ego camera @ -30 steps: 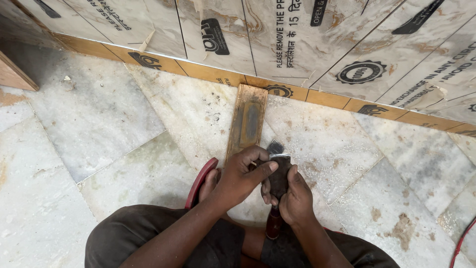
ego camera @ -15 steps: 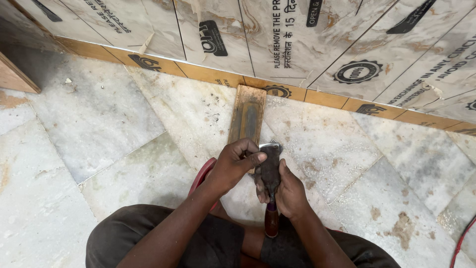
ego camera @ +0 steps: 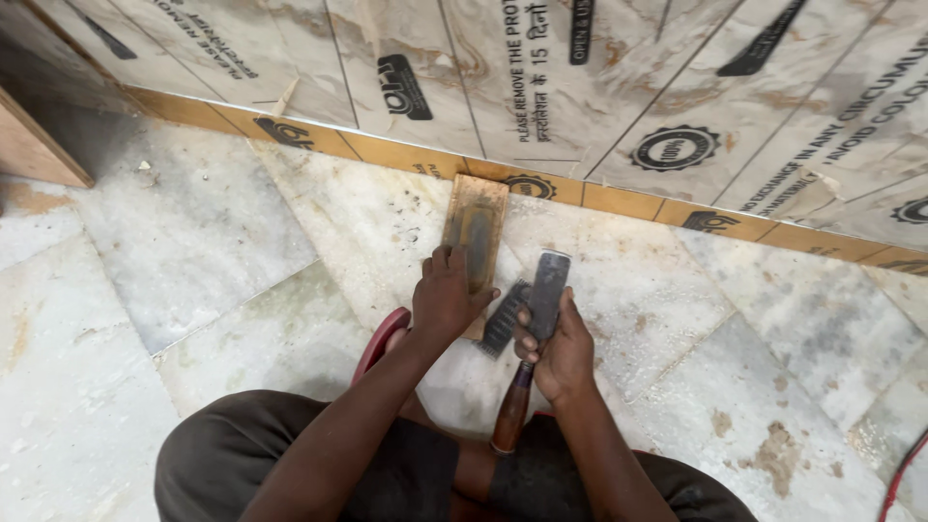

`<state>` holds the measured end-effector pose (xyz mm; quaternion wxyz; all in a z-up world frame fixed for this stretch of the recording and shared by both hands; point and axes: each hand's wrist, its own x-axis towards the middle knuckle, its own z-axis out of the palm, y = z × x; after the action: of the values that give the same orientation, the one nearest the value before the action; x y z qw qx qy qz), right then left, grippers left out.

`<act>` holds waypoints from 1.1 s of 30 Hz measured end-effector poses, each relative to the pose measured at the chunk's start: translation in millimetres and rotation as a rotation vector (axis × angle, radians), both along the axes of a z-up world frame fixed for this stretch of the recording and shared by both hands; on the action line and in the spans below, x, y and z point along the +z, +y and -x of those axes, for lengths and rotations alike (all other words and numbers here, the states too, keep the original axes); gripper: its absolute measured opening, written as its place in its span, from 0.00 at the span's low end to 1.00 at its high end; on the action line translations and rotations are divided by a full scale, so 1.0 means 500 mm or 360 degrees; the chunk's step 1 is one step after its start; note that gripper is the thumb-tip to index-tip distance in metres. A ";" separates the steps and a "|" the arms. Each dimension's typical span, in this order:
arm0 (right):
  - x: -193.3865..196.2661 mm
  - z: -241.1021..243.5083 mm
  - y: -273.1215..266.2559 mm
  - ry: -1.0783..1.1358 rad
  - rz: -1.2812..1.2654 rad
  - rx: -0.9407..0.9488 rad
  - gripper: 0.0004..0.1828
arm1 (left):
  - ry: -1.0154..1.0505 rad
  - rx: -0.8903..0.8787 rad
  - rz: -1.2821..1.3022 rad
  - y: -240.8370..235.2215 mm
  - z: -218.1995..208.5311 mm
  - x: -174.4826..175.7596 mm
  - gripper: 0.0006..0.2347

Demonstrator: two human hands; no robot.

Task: The person sits on the floor and sharpens a chisel-like tool on a rectangular sharpening stone. They repeatedly rub the tool's edge against the stone, occasionally using a wire brush to clean the stone's surface. The person also briefly handles a handheld electric sander.

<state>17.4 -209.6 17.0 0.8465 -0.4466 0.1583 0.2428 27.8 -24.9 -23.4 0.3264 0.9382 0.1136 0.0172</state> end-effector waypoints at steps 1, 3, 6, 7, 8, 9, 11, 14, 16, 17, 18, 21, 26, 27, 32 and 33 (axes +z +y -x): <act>-0.001 0.001 -0.002 0.0001 -0.0045 0.0009 0.27 | -0.0001 0.0007 -0.0048 -0.012 -0.009 -0.010 0.37; -0.002 0.004 -0.001 -0.0017 -0.0112 0.0023 0.27 | 0.0072 0.0093 -0.0087 -0.031 -0.023 -0.025 0.36; 0.002 -0.003 -0.002 0.0002 -0.0123 0.0004 0.27 | 0.0077 0.0214 -0.0117 -0.048 -0.037 -0.041 0.32; 0.004 -0.007 -0.003 0.0016 -0.0112 -0.0011 0.27 | 0.0062 0.0251 -0.0123 -0.052 -0.040 -0.045 0.31; 0.005 -0.009 -0.004 0.0021 -0.0100 -0.0025 0.27 | -0.0042 0.0264 -0.0055 -0.052 -0.038 -0.050 0.30; 0.006 -0.011 -0.006 0.0025 -0.0088 -0.0040 0.27 | -0.0147 0.0275 0.0014 -0.052 -0.035 -0.055 0.28; 0.006 -0.014 -0.004 0.0013 -0.0070 -0.0048 0.26 | -0.0210 0.0298 0.0414 -0.040 -0.026 -0.067 0.22; 0.006 -0.014 0.003 -0.0029 -0.0030 -0.0030 0.26 | -0.0066 0.0339 0.1176 -0.012 -0.007 -0.087 0.12; 0.009 -0.014 0.003 -0.0044 0.0025 -0.0017 0.26 | 0.0050 0.0399 0.1372 0.003 0.006 -0.100 0.11; 0.010 -0.013 0.003 -0.0048 0.0033 -0.0006 0.26 | 0.0044 0.0414 0.1586 0.009 0.011 -0.106 0.11; 0.011 -0.012 0.005 -0.0052 0.0043 0.0006 0.26 | 0.0038 0.0429 0.1802 0.017 0.017 -0.112 0.10; 0.009 -0.009 0.010 -0.0051 0.0073 0.0018 0.26 | 0.0059 0.0465 0.2083 0.036 0.028 -0.126 0.11; -0.004 -0.010 0.010 -0.0080 0.0220 0.0065 0.24 | 0.0134 0.0486 0.1555 0.034 0.029 -0.147 0.17; -0.008 -0.011 0.009 -0.0119 0.0245 0.0088 0.23 | 0.0157 0.0545 0.1410 0.030 0.027 -0.151 0.18; -0.036 -0.013 0.016 -0.0288 0.0536 0.0161 0.18 | -0.0414 0.0352 0.0356 0.019 0.035 -0.180 0.18; -0.041 -0.014 0.018 -0.0331 0.0614 0.0181 0.19 | -0.0433 0.0340 0.0290 0.018 0.038 -0.185 0.17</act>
<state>24.2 -200.6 -3.5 0.7420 -0.6312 0.0881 0.2081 8.8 -15.8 -115.7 0.4186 0.8764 0.1684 0.1681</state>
